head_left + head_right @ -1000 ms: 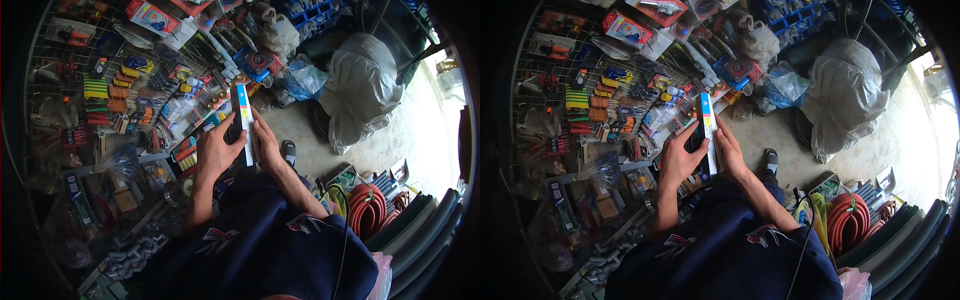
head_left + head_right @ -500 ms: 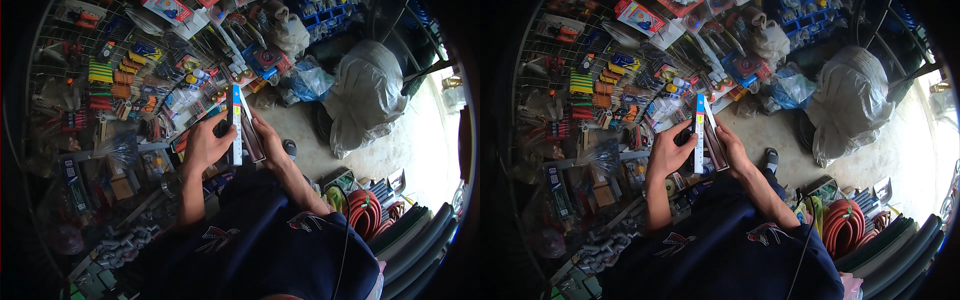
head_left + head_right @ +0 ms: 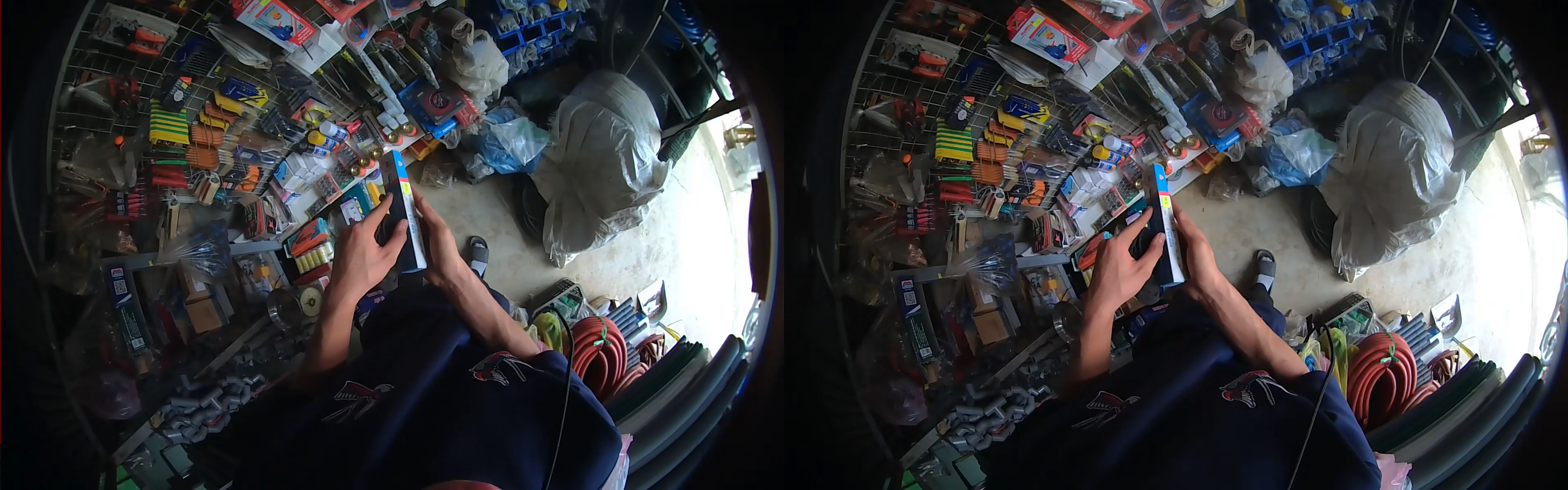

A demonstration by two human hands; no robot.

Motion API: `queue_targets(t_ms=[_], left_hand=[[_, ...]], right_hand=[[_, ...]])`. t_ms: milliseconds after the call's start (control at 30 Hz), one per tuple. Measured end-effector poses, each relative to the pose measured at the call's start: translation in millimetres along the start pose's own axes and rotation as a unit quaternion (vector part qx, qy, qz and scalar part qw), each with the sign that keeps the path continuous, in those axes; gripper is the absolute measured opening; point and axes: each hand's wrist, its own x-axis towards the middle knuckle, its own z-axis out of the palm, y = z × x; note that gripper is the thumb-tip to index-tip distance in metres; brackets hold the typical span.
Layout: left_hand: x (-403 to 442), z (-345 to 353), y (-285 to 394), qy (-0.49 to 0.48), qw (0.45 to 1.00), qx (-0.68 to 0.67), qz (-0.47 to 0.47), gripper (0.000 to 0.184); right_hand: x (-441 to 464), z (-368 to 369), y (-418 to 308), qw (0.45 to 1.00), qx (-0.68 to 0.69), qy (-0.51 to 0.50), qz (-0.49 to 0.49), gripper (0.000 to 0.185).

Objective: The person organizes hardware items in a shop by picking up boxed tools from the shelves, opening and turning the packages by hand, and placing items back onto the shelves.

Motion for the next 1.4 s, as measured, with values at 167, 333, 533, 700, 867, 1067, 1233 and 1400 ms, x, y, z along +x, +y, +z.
queue_targets(t_ms=[167,333,533,700,867,1067,1233,1400], left_hand=[[-2,11,-10,0.005,0.999,-0.032,0.043,0.056],[-10,24,-22,0.016,0.988,-0.152,0.025,0.053],[-24,34,-26,-0.076,0.905,-0.414,-0.064,0.033],[-26,29,-30,-0.065,0.933,-0.352,0.034,0.025],[-25,5,-43,-0.037,0.946,-0.321,0.023,0.024],[48,-37,0,0.236,0.858,-0.453,0.043,0.037],[64,17,13,0.193,0.93,-0.155,0.271,0.032],[7,51,1,0.116,0.948,-0.139,0.261,0.042]], right_hand=[[5,-1,3,0.989,-0.108,0.013,-0.098,0.06],[9,-12,0,0.988,-0.103,0.088,-0.067,0.057],[15,-10,-4,0.967,-0.158,0.038,-0.195,0.054],[4,16,-23,0.971,-0.118,-0.115,-0.176,0.057],[9,6,-26,0.984,-0.044,-0.109,-0.137,0.049],[8,7,-9,0.985,-0.079,-0.116,-0.095,0.048],[24,17,-7,0.987,-0.002,-0.018,-0.162,0.044],[36,-29,-32,0.989,0.014,-0.065,-0.132,0.044]])
